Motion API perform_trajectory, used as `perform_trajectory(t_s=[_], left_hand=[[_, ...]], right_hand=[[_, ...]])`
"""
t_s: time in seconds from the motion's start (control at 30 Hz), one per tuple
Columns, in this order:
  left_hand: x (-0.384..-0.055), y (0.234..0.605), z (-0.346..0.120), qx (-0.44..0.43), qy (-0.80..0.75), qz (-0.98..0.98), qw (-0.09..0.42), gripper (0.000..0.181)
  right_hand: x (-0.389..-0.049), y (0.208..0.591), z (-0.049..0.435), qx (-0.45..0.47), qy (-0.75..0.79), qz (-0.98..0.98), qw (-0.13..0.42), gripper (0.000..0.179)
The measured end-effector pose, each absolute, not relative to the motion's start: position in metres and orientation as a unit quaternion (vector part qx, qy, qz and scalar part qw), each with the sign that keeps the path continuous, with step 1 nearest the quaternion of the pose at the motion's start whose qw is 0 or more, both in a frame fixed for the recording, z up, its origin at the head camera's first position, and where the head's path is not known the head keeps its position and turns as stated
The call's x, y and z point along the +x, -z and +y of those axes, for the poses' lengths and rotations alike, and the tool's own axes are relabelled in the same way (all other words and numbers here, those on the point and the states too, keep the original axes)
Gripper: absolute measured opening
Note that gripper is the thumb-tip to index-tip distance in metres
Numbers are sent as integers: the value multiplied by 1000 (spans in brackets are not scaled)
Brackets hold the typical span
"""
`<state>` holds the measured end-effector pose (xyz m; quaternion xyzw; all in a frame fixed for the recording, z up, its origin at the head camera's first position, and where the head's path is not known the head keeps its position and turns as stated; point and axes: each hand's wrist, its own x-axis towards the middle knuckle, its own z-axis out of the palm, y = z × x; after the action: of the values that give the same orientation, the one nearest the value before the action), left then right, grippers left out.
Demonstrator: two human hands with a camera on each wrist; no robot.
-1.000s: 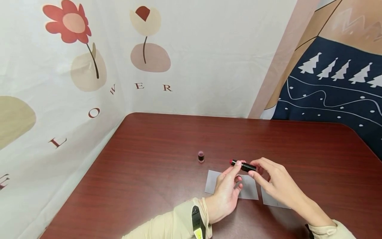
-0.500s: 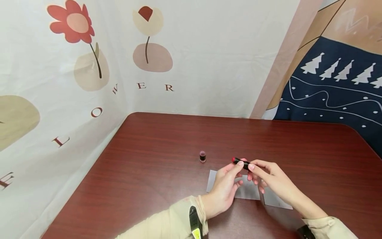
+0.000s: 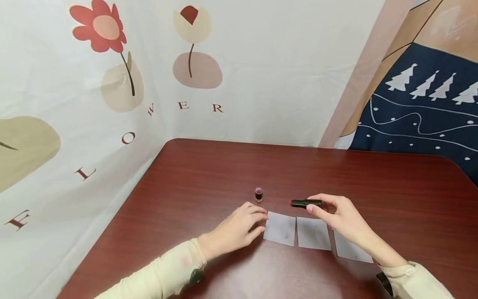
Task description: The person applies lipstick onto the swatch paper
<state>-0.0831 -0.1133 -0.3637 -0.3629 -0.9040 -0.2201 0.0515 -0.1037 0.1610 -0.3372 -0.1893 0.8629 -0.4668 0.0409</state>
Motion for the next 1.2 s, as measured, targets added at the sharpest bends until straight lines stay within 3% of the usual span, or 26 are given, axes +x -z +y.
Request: perform_trajectory(t_s=[0.1, 0.37, 0.73, 1.2], left_hand=[[-84, 371, -113, -401, 143, -901, 81, 26], [-89, 380, -109, -385, 41, -920, 55, 51], [-97, 385, -95, -350, 3, -934, 70, 45], [-101, 379, -92, -332, 25, -942, 32, 41]], right_hand=[[-110, 343, 154, -224, 429, 875, -4, 17], [-116, 360, 138, -292, 385, 874, -41, 18], [-124, 364, 140, -336, 331, 879, -75, 20], [-132, 369, 128, -351, 281, 887, -107, 20]])
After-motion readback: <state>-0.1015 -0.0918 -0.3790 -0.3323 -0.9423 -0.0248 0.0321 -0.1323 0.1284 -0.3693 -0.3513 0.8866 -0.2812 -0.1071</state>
